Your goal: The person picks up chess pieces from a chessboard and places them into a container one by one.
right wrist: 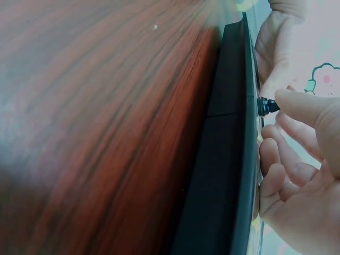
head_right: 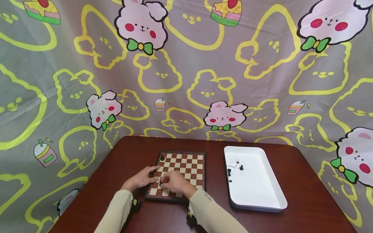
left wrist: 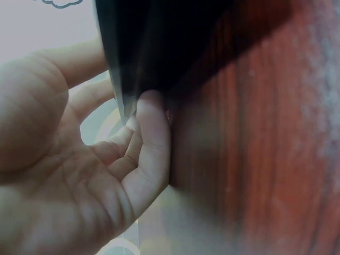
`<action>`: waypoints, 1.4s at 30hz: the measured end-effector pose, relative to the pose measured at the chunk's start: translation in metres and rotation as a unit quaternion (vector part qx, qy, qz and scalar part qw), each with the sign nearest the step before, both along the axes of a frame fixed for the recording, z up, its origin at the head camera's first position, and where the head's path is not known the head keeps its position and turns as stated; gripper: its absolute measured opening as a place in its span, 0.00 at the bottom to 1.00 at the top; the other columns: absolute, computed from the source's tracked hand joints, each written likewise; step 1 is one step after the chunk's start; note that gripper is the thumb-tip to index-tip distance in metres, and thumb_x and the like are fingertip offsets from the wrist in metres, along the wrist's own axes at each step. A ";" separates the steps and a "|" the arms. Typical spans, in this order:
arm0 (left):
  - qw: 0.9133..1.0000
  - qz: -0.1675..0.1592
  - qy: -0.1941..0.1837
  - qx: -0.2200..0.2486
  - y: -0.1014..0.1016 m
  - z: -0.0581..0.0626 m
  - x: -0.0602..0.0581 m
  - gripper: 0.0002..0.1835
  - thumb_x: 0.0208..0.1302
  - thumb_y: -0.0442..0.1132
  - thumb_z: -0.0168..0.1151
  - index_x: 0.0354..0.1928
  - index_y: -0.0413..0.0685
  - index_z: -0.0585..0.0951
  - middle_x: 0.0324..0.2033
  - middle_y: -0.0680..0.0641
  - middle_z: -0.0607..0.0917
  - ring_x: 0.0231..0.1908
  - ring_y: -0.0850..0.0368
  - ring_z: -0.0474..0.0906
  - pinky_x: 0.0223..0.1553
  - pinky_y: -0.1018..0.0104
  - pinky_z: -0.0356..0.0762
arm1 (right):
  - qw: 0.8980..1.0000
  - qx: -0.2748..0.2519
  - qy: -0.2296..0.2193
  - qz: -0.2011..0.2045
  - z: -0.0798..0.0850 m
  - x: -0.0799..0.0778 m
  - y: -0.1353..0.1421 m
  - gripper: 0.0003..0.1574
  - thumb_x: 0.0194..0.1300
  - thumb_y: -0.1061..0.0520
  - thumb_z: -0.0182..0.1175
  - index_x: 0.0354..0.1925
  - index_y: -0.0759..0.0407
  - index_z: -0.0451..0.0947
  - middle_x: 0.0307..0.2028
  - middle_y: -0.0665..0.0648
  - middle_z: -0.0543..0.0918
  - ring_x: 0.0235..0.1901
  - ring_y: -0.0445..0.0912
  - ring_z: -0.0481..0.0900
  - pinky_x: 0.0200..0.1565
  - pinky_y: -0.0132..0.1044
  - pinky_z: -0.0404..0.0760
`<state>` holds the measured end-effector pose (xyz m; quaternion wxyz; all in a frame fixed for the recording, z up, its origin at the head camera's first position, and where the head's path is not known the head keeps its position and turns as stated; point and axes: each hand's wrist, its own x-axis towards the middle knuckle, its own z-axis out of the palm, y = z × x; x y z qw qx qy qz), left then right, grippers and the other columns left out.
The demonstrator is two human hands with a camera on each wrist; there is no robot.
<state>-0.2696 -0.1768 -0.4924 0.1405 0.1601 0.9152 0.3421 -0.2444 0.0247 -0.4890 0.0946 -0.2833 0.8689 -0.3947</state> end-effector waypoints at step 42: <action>1.000 -0.011 -0.009 0.013 0.001 -0.001 -0.001 0.32 0.57 0.48 0.59 0.63 0.52 0.63 0.57 0.34 0.60 0.57 0.40 0.56 0.49 0.48 0.61 | 0.998 -0.013 0.054 -0.035 0.053 0.004 0.080 0.03 0.59 0.52 0.57 0.33 0.49 0.76 0.29 0.43 0.75 0.27 0.39 0.72 0.28 0.34 0.71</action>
